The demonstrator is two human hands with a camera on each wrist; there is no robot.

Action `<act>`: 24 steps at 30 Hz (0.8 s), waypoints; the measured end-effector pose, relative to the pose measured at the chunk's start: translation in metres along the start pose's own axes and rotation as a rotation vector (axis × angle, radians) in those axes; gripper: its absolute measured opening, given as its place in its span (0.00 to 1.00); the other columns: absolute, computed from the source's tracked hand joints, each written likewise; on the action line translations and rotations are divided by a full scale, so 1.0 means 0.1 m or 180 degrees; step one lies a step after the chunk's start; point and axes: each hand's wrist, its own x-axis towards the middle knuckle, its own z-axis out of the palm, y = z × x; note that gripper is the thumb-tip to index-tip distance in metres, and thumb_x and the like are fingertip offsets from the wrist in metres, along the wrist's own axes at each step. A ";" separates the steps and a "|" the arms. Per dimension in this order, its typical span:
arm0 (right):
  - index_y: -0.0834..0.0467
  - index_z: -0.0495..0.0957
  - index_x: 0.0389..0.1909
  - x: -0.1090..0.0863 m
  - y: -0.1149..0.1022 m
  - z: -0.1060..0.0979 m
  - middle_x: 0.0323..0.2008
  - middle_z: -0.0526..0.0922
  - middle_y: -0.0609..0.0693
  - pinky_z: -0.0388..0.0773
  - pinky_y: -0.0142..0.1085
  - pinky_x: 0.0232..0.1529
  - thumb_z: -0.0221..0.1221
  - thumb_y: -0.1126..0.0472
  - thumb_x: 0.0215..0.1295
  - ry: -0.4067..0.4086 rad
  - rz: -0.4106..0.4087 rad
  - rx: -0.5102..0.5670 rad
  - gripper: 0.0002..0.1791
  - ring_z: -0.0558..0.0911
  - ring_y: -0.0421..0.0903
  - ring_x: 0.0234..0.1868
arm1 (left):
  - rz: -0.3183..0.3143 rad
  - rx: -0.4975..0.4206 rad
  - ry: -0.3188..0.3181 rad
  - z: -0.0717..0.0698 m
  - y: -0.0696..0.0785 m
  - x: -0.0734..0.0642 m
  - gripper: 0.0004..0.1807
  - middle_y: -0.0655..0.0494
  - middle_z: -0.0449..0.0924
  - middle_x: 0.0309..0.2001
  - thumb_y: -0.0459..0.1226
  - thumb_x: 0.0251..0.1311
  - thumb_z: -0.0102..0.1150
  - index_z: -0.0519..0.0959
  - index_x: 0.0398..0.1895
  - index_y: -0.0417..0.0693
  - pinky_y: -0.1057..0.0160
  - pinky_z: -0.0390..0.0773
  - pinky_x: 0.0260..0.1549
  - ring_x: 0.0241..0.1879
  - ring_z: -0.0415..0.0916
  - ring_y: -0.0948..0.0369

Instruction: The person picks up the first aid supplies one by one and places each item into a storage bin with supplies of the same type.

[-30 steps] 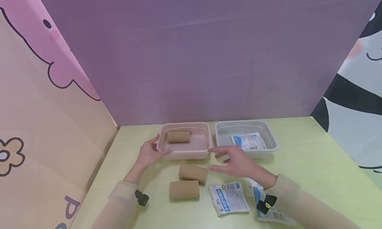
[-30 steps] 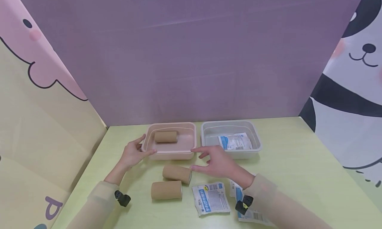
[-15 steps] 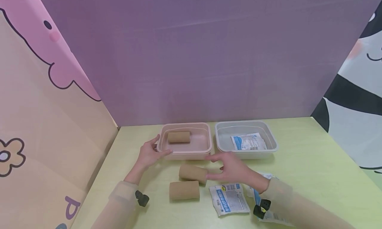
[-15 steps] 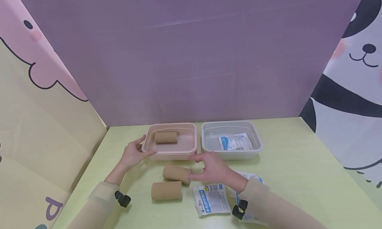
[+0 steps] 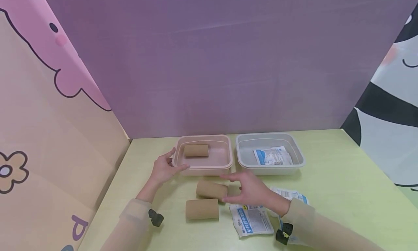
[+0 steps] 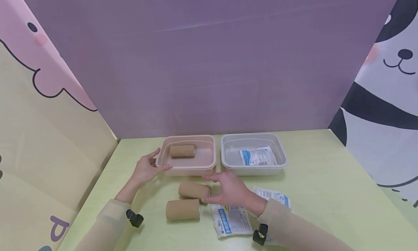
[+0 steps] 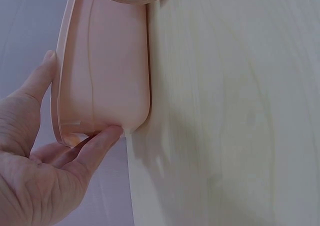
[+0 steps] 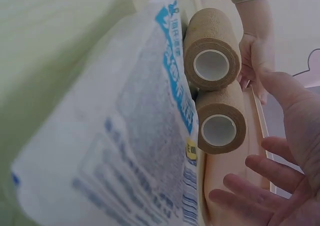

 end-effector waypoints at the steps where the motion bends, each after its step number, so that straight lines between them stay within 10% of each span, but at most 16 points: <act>1: 0.58 0.83 0.65 0.00 0.00 0.01 0.60 0.89 0.54 0.81 0.28 0.30 0.78 0.43 0.57 -0.0007 -0.0001 -0.0035 0.37 0.91 0.55 0.49 | 0.0003 0.0003 0.0000 0.00 0.00 0.00 0.56 0.30 0.84 0.60 0.47 0.54 0.83 0.62 0.82 0.39 0.62 0.87 0.41 0.55 0.88 0.47; 6: 0.59 0.83 0.65 0.02 -0.02 0.05 0.61 0.88 0.54 0.72 0.27 0.23 0.78 0.44 0.58 -0.0079 -0.0014 -0.0091 0.38 0.67 0.30 0.14 | 0.0015 0.0000 0.0003 -0.01 0.01 -0.01 0.56 0.30 0.84 0.61 0.47 0.54 0.83 0.62 0.82 0.39 0.64 0.86 0.40 0.55 0.88 0.48; 10: 0.61 0.82 0.65 0.03 -0.01 0.08 0.62 0.87 0.55 0.63 0.25 0.19 0.78 0.44 0.57 -0.0115 0.0021 -0.0035 0.39 0.50 0.24 0.12 | 0.0013 -0.0006 0.0012 0.00 0.01 -0.01 0.56 0.30 0.83 0.61 0.46 0.53 0.84 0.63 0.81 0.39 0.64 0.86 0.40 0.55 0.88 0.47; 14: 0.59 0.83 0.65 0.03 -0.02 0.12 0.62 0.88 0.52 0.77 0.29 0.28 0.78 0.43 0.57 -0.0093 0.0018 -0.0116 0.39 0.68 0.28 0.19 | -0.0003 -0.0008 0.0010 0.00 0.00 -0.01 0.56 0.30 0.83 0.61 0.46 0.53 0.84 0.63 0.81 0.39 0.65 0.86 0.40 0.56 0.88 0.47; 19: 0.56 0.85 0.62 0.03 -0.03 0.16 0.60 0.89 0.49 0.85 0.42 0.58 0.78 0.43 0.56 -0.0036 -0.0034 -0.0294 0.35 0.89 0.44 0.52 | -0.0003 0.0004 0.0016 0.00 0.01 -0.01 0.56 0.30 0.83 0.62 0.46 0.52 0.84 0.63 0.81 0.39 0.65 0.85 0.39 0.55 0.88 0.47; 24: 0.56 0.85 0.62 0.03 -0.03 0.18 0.59 0.90 0.50 0.81 0.34 0.48 0.78 0.46 0.57 -0.0075 -0.0023 -0.0230 0.34 0.85 0.43 0.41 | 0.0001 -0.0001 0.0019 0.00 0.00 0.00 0.56 0.31 0.82 0.62 0.46 0.53 0.84 0.63 0.81 0.40 0.63 0.87 0.42 0.58 0.87 0.46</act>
